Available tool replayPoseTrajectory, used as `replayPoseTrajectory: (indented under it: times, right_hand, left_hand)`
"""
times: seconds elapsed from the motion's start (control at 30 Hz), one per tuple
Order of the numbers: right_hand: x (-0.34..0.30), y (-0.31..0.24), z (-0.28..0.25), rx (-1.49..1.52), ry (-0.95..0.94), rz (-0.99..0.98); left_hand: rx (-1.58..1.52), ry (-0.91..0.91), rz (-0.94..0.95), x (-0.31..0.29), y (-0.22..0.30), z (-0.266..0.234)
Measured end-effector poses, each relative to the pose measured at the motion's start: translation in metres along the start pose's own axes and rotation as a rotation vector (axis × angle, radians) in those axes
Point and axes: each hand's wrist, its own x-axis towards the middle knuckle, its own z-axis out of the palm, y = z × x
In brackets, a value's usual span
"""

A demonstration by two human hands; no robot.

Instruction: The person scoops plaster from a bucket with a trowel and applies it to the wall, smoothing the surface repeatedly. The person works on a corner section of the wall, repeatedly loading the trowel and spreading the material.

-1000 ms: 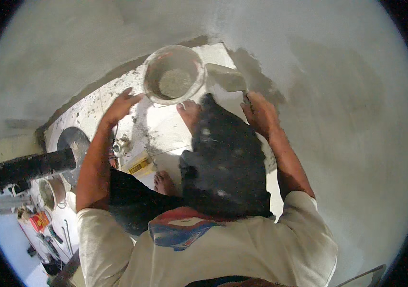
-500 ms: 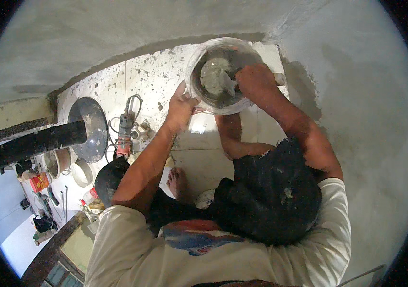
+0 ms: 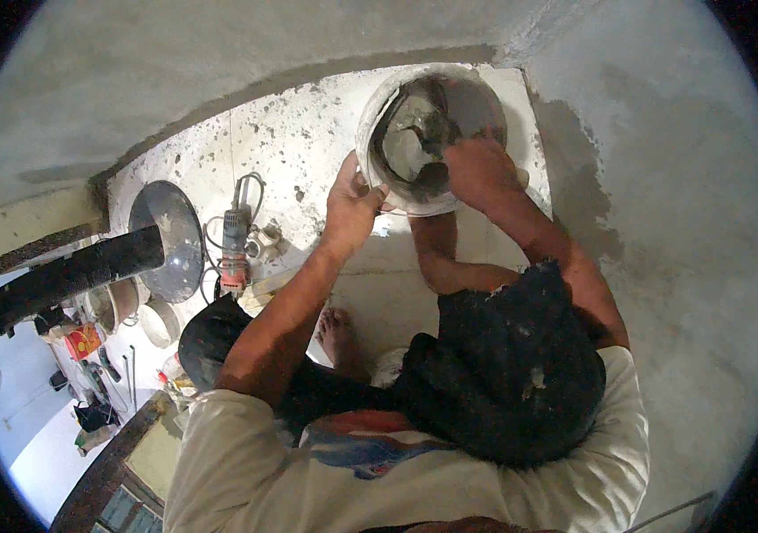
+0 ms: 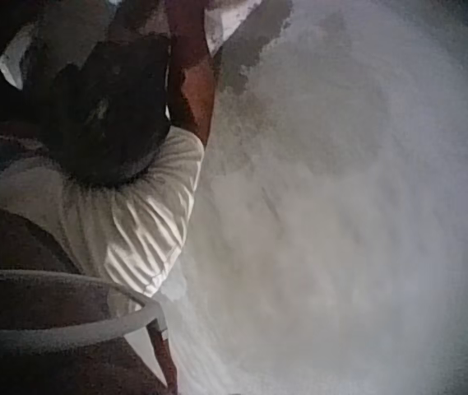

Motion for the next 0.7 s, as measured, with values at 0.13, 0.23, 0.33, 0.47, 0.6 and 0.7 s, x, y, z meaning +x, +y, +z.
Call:
replayPoseTrajectory:
  times: [0.13, 0.23, 0.33, 0.47, 0.6, 0.7]
  right_hand:
    - [-0.012, 0.02, 0.024, 0.277, 0.169, 0.052]
    - [-0.032, 0.022, 0.021, 0.566, 0.335, 0.1]
    - [-0.049, 0.022, 0.005, 0.733, 0.384, 0.238]
    - [-0.061, 0.063, 0.043, 0.771, 0.416, 0.466]
    - [-0.044, 0.113, 0.088, 0.951, 0.302, 0.708]
    - [-0.032, 0.138, 0.103, 1.098, 0.308, 0.798]
  left_hand:
    - [-0.077, 0.053, -0.059, 0.0, -0.002, -0.001]
    - [-0.162, 0.205, -0.14, 0.006, -0.006, -0.009]
    - [-0.278, 0.226, -0.176, 0.015, -0.008, -0.034]
    - [-0.221, 0.113, -0.255, 0.024, 0.018, -0.051]
    - [0.094, 0.177, -0.457, 0.017, 0.049, -0.066]
    - [0.453, 0.177, -0.49, -0.01, 0.093, -0.056]
